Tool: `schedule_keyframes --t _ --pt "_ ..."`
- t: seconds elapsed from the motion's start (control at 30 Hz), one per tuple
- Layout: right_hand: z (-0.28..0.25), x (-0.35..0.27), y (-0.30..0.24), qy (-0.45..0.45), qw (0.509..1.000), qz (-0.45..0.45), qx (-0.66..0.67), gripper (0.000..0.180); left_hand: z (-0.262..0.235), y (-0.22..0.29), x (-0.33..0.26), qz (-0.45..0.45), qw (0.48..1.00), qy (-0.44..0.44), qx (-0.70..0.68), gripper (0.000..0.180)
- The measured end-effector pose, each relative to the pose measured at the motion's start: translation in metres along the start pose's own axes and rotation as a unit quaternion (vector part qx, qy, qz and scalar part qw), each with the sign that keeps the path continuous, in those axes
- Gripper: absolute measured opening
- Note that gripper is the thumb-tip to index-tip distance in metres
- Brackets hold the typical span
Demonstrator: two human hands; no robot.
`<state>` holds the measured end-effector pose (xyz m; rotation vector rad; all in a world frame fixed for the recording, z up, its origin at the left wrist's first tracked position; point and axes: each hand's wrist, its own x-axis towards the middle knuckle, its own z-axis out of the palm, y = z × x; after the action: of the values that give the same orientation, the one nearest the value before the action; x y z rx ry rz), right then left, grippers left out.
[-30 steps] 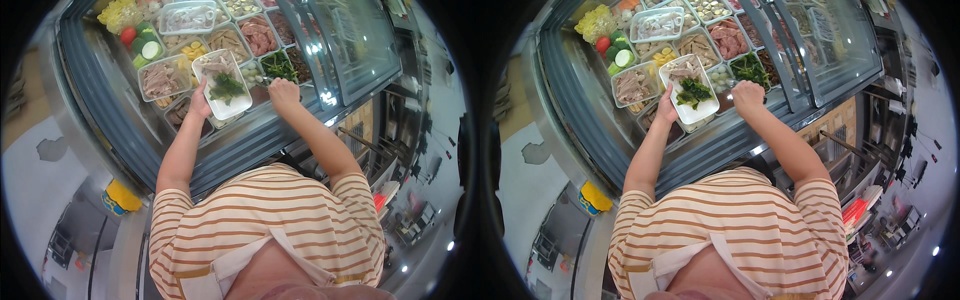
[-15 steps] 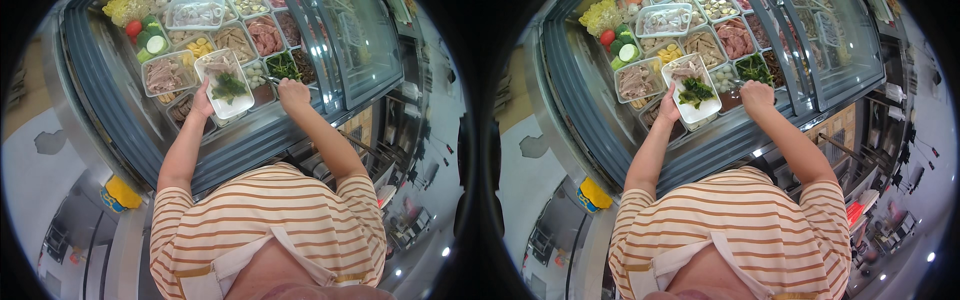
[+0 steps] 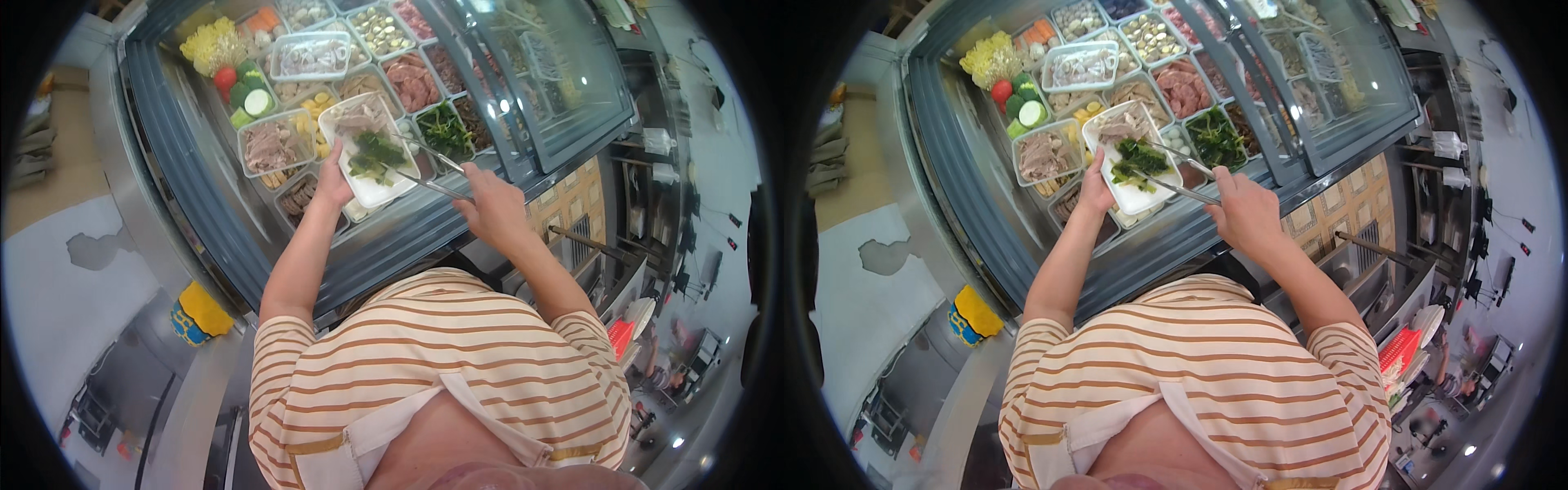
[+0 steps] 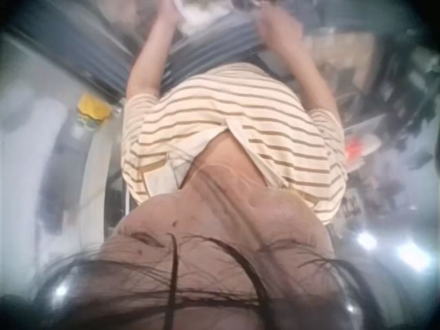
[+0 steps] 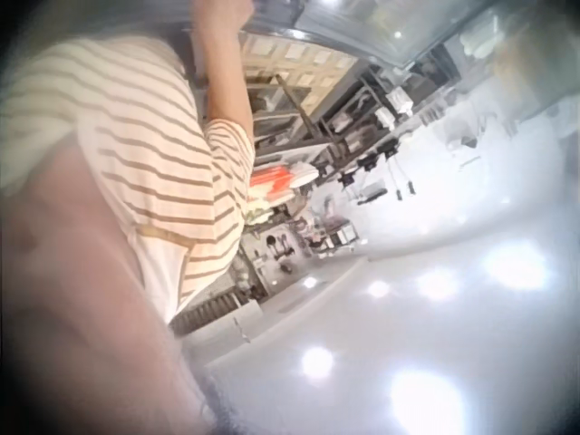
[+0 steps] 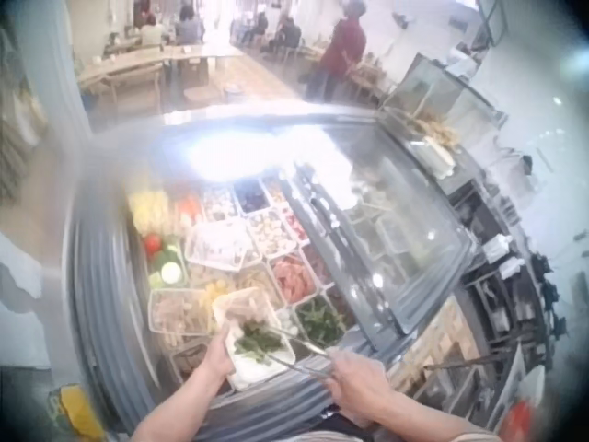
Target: The person assembles food items into a white styrofoam container using tongs. They select various ingredients, including meat and vegetables, from a refrigerated display case and place them into the container. The person moves between the display case and a counter area during the process.
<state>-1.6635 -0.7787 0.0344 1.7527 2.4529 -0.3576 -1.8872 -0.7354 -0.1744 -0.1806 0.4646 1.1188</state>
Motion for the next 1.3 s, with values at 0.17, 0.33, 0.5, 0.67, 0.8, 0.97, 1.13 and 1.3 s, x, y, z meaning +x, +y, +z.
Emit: schedule_keyframes --t 0.17,0.33,0.5,0.67,0.8,0.97,1.13,1.3 --pt "0.008 -0.034 0.019 0.022 0.995 0.059 0.072 0.046 0.03 -0.003 -0.033 0.025 0.998 0.051 0.006 0.051" --pt "0.049 -0.033 0.067 -0.051 0.865 0.138 0.48 0.038 0.037 -0.014 -0.058 0.05 0.999 0.011 0.013 0.051" --pt "0.029 -0.022 0.078 -0.061 0.698 0.109 0.705 0.037 0.101 -0.047 -0.091 0.099 0.994 0.013 0.048 0.051" --pt "0.024 -0.016 0.115 -0.109 0.615 0.008 0.781 0.02 0.147 -0.101 -0.09 0.182 0.981 0.01 0.066 0.052" --pt "0.004 -0.036 0.185 -0.106 0.596 0.0 0.796 0.016 0.188 -0.167 -0.054 0.183 0.982 -0.01 0.054 0.05" --pt "-0.021 -0.063 0.268 -0.036 0.563 0.077 0.822 0.012 0.238 -0.238 0.005 0.12 0.988 -0.05 0.087 0.052" --pt "-0.011 -0.092 0.336 0.095 0.482 0.169 0.855 0.018 0.284 -0.288 0.083 -0.008 0.978 -0.103 0.184 0.053" --pt "-0.024 -0.166 0.401 0.195 0.34 0.296 0.871 0.018 0.36 -0.385 0.13 -0.214 0.943 -0.06 0.246 0.053"
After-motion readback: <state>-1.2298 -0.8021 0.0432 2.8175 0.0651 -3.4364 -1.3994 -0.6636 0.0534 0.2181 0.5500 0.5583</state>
